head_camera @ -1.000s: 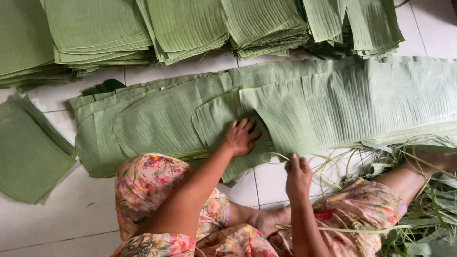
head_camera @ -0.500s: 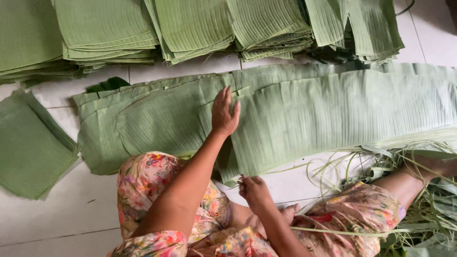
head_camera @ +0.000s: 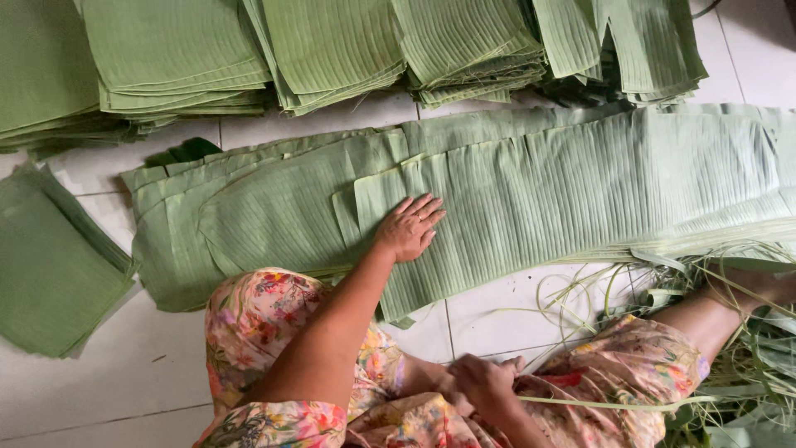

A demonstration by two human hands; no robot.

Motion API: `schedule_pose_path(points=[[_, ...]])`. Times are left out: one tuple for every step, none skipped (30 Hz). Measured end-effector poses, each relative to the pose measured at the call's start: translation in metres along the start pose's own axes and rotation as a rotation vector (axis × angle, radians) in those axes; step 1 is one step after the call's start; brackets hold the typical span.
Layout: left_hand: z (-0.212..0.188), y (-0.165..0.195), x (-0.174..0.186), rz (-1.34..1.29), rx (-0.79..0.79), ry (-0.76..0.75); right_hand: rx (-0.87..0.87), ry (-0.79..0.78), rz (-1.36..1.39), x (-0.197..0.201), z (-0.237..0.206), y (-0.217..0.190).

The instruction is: The person sits on a tiled floor in front of large stacks of banana leaves. They take whole banana leaves, fold the leaf blade over, tear the leaf strip away from the central midrib by hand, smooth the folded leaf flat, and place it onto a growing stack of prepared leaf pieces.

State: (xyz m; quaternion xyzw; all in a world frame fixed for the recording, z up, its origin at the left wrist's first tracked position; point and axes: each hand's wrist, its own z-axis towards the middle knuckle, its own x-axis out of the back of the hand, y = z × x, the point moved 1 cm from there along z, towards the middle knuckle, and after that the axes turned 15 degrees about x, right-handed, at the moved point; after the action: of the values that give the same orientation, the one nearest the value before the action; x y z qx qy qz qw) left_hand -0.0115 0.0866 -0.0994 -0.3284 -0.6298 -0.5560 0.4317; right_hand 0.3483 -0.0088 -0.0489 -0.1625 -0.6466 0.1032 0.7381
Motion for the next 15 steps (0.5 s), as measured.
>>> schedule_pose_path(points=[[0.001, 0.000, 0.001, 0.004, -0.003, 0.017, -0.681, -0.151, 0.398, 0.011, -0.026, 0.012], [0.001, 0.001, 0.002, 0.007, -0.007, 0.029, -0.603, 0.217, 0.490, 0.026, -0.049, 0.008], [0.001, 0.001, 0.002, 0.007, -0.011, 0.039, -0.802, 0.017, 0.304, 0.045, -0.074, 0.015], [0.001, 0.002, 0.002, -0.003, -0.010, 0.041, -0.986, -0.183, 0.103, 0.063, -0.095, 0.018], [0.001, 0.003, 0.002, -0.011, -0.010, 0.048, -1.018, -0.177, 0.094, 0.068, -0.101, 0.022], [0.002, 0.005, 0.002, -0.016, -0.011, 0.058, -1.048, -0.167, 0.084, 0.072, -0.102, 0.027], [0.002, 0.006, 0.001, -0.002, 0.000, 0.051, -1.082, -0.153, 0.077, 0.072, -0.098, 0.032], [0.001, 0.010, -0.001, 0.013, 0.010, 0.044, -1.016, -0.021, 0.166, 0.065, -0.084, 0.041], [0.002, 0.013, -0.003, 0.026, 0.023, 0.043, -0.940, 0.110, 0.249, 0.055, -0.065, 0.055], [0.001, 0.018, -0.005, 0.019, -0.032, 0.058, -1.005, 0.399, 0.647, 0.040, -0.043, 0.068], [-0.001, 0.023, -0.007, 0.013, -0.086, 0.069, -1.032, 0.691, 1.055, 0.026, -0.021, 0.081], [-0.003, 0.028, -0.009, 0.004, -0.138, 0.073, -0.689, 0.564, 0.817, 0.019, -0.003, 0.092], [-0.006, 0.032, -0.011, 0.025, -0.159, 0.068, -0.357, 0.430, 0.577, 0.012, 0.013, 0.101], [-0.008, 0.035, -0.012, 0.046, -0.181, 0.063, -0.764, 0.799, 1.125, -0.004, 0.032, 0.116], [-0.010, 0.037, -0.012, 0.068, -0.205, 0.063, -1.172, 1.154, 1.676, -0.018, 0.049, 0.125]])
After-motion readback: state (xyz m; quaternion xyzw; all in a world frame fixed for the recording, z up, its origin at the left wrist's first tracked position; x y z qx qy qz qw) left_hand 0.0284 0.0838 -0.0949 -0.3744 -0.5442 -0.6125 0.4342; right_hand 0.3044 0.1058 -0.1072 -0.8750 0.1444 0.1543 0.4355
